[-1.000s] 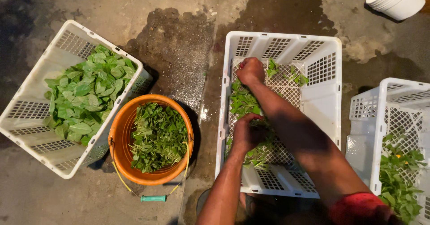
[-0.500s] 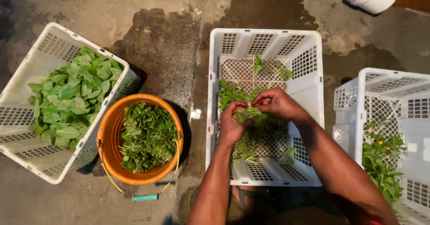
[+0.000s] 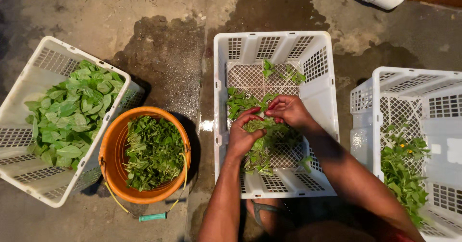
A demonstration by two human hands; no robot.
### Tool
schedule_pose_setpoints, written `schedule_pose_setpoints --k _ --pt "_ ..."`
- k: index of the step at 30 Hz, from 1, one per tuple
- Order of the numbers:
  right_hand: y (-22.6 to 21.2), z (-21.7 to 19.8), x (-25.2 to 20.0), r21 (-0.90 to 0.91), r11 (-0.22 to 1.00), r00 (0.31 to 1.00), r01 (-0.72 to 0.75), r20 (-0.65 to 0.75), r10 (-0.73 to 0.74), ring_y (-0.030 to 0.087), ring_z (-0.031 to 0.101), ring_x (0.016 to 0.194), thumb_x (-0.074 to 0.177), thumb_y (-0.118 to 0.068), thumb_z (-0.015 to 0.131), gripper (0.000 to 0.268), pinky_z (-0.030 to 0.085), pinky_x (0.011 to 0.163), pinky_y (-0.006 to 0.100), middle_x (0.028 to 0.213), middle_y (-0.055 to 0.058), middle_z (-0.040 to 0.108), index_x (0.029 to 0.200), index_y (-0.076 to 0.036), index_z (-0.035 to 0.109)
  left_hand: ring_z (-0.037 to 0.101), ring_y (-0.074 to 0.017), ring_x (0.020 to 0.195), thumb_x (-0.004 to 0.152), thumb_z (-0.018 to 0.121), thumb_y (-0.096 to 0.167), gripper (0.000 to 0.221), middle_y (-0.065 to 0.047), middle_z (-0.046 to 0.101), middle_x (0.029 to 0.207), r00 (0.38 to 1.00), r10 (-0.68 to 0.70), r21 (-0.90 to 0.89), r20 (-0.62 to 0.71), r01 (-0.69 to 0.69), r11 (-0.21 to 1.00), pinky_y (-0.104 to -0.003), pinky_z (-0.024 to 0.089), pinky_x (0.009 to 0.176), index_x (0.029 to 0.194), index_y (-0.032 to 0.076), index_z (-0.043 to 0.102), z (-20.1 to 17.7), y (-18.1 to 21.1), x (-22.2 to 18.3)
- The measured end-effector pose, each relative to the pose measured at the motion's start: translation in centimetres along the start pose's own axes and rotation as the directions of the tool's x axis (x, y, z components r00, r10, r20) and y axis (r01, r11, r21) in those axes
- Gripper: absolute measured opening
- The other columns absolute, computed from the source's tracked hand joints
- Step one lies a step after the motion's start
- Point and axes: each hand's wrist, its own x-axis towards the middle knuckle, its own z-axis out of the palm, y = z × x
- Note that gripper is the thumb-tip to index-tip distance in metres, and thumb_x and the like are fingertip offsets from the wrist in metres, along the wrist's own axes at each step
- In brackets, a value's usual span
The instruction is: The person sorts leafy green vegetables by hand, picking up bunches from a white crate, separating leaves from stems, and placing the leaves into an orange bucket. The person handles the vegetables one at a time, repeatedly transferring them between containers.
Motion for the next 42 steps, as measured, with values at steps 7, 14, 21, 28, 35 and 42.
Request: schedule_pose_setpoints --k 7,14,21,28,35,42 --pt "1.0 0.9 0.0 0.050 0.998 0.990 0.030 0.136 -0.037 0.006 0.066 0.073 0.091 -0.006 0.072 0.016 0.050 0.060 0.021 0.093 0.005 0.076 0.106 -0.001 0.073 0.066 -0.0198 0.119 0.070 0.083 0.005 0.042 -0.006 0.073 0.123 0.976 -0.220 -0.054 0.002 0.220 0.974 -0.038 0.048 0.109 0.110 0.009 0.073 0.4 0.6 -0.1" --pt "-2.8 -0.8 1.2 -0.150 0.964 0.961 -0.219 0.136 0.240 0.020 0.065 0.061 0.088 0.003 0.060 0.028 0.053 0.054 0.031 0.083 0.008 0.078 0.113 -0.006 0.069 0.070 -0.0221 0.106 0.071 0.084 0.009 0.038 -0.008 0.076 0.110 0.935 -0.343 0.001 -0.089 0.344 0.939 -0.036 0.052 0.100 0.108 0.010 0.075 0.2 1.4 -0.1" --pt "-6.3 -3.2 7.5 -0.994 -0.086 0.995 -0.066 -0.059 -0.082 0.030 0.073 0.098 0.093 0.002 0.062 0.046 0.062 0.076 0.042 0.135 0.016 0.063 0.135 -0.014 0.065 0.066 -0.0210 0.116 0.070 0.086 0.009 0.037 -0.007 0.076 0.112 0.971 -0.235 0.049 -0.039 0.237 0.970 -0.035 0.047 0.106 0.105 0.009 0.074 0.3 0.7 -0.4" --pt "-5.5 -4.5 8.9 -0.957 -0.284 0.998 0.054 0.058 -0.006 0.031 0.071 0.103 0.094 -0.010 0.059 0.046 0.062 0.080 0.044 0.126 0.017 0.066 0.140 -0.009 0.056 0.067 -0.0207 0.115 0.069 0.085 0.011 0.039 -0.007 0.076 0.111 0.980 -0.196 0.081 -0.014 0.197 0.977 -0.034 0.047 0.107 0.106 0.009 0.073 0.2 -0.4 -0.4" --pt "-8.1 -5.5 9.3 -0.955 -0.283 0.997 0.082 0.081 0.016 0.032 0.073 0.099 0.096 -0.008 0.058 0.043 0.061 0.079 0.044 0.120 0.016 0.069 0.139 -0.014 0.057 0.068 -0.0209 0.112 0.069 0.082 0.006 0.036 -0.007 0.076 0.109 0.988 -0.155 0.102 -0.019 0.156 0.982 -0.033 0.049 0.104 0.105 0.008 0.074 0.7 -0.6 -0.7" --pt "-8.9 -4.2 9.9 -0.920 -0.207 0.931 0.334 0.356 -0.080 0.024 0.072 0.106 0.082 -0.005 0.066 0.045 0.061 0.084 0.039 0.115 0.005 0.072 0.123 -0.023 0.070 0.068 -0.0200 0.110 0.071 0.078 -0.001 0.036 -0.008 0.076 0.109 0.984 -0.178 0.082 -0.001 0.177 0.981 -0.032 0.049 0.103 0.105 0.007 0.073 0.7 -0.5 -0.7"
